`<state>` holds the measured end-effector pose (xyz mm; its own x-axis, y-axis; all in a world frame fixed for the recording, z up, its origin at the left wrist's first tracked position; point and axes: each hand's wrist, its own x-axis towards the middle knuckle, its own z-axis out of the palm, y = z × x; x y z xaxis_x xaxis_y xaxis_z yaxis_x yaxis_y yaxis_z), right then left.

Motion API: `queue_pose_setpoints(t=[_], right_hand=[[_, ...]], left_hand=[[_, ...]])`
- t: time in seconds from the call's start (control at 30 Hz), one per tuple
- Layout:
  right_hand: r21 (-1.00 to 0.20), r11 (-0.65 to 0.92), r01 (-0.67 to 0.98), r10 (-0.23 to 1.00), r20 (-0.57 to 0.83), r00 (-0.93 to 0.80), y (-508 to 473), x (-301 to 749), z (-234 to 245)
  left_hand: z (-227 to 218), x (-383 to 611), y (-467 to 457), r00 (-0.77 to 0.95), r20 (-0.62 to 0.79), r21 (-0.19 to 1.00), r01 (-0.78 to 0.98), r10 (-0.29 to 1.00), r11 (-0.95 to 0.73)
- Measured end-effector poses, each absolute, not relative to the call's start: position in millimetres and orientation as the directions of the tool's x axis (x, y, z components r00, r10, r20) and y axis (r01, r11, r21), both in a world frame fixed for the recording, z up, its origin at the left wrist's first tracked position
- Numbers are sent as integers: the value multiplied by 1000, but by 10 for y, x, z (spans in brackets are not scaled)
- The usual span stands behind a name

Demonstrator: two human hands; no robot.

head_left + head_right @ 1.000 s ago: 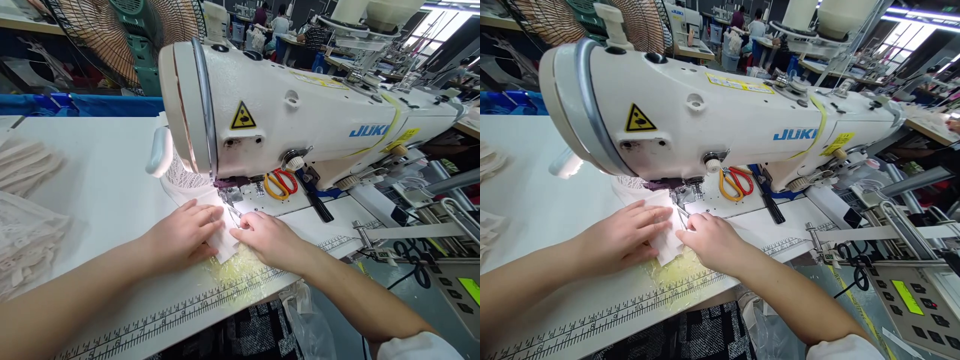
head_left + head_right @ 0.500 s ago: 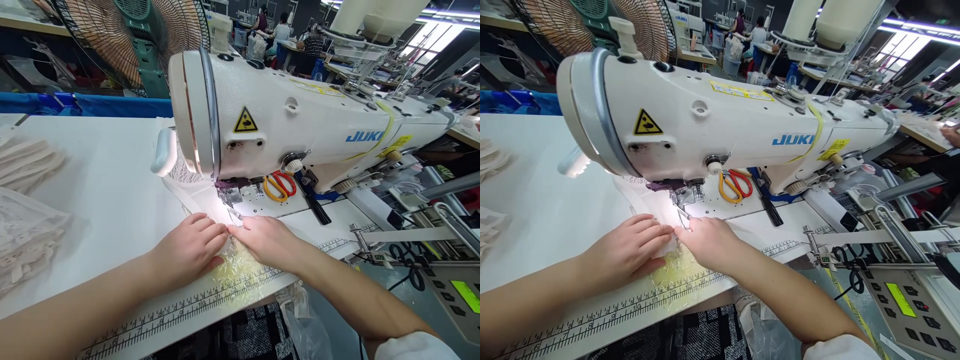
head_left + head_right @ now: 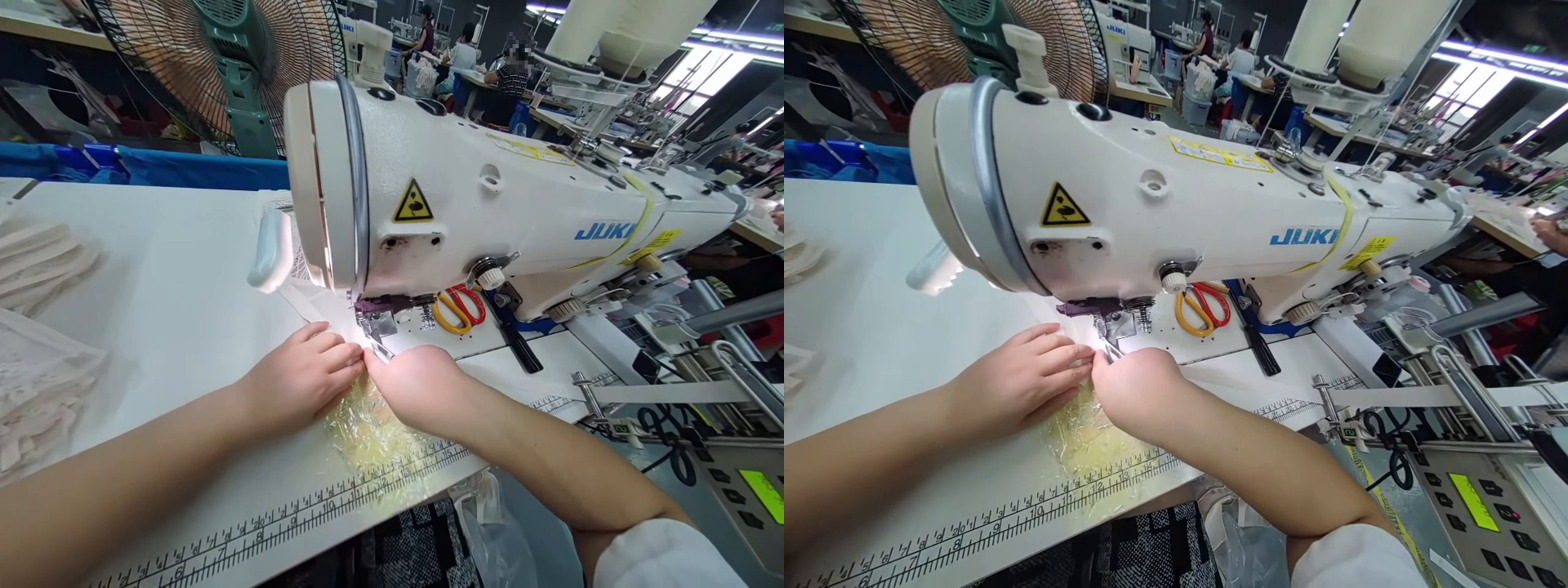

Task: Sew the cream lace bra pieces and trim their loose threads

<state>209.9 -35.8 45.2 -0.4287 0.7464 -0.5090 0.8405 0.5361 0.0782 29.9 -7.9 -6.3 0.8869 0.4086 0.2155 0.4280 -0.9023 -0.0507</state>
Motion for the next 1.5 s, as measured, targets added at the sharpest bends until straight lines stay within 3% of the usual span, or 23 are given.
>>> queue_pose_setpoints(t=[0.4,0.7,0.97,1.13,1.2,1.27,1.4,1.5], right_hand=[[116,451,885,729,-620,-290,-288,1886,488],[51,401,915,879,-303,-368,-512,1985,136],[-2,371,928,904,-225,-362,-504,2020,71],[1,381,925,901,-225,-371,-587,2037,72],[22,375,927,904,-229,-361,-632,2044,65],[47,382,923,905,-225,-363,-663,2046,61],[55,402,914,895,-234,-379,-724,2038,90],[39,389,921,900,-232,-370,-773,2033,106]], left_hand=[[42,297,161,892,210,-152,434,400,-888],[20,283,253,853,238,-191,510,464,-839],[21,264,289,778,210,-209,627,592,-751],[141,-3,27,603,161,-229,793,782,-564],[330,-276,-143,432,120,-211,891,894,-403],[591,-655,-361,159,141,-200,971,977,-129],[1072,-1499,-899,-341,313,-150,904,886,401],[1194,-1950,-1139,-477,280,-40,861,833,507]])
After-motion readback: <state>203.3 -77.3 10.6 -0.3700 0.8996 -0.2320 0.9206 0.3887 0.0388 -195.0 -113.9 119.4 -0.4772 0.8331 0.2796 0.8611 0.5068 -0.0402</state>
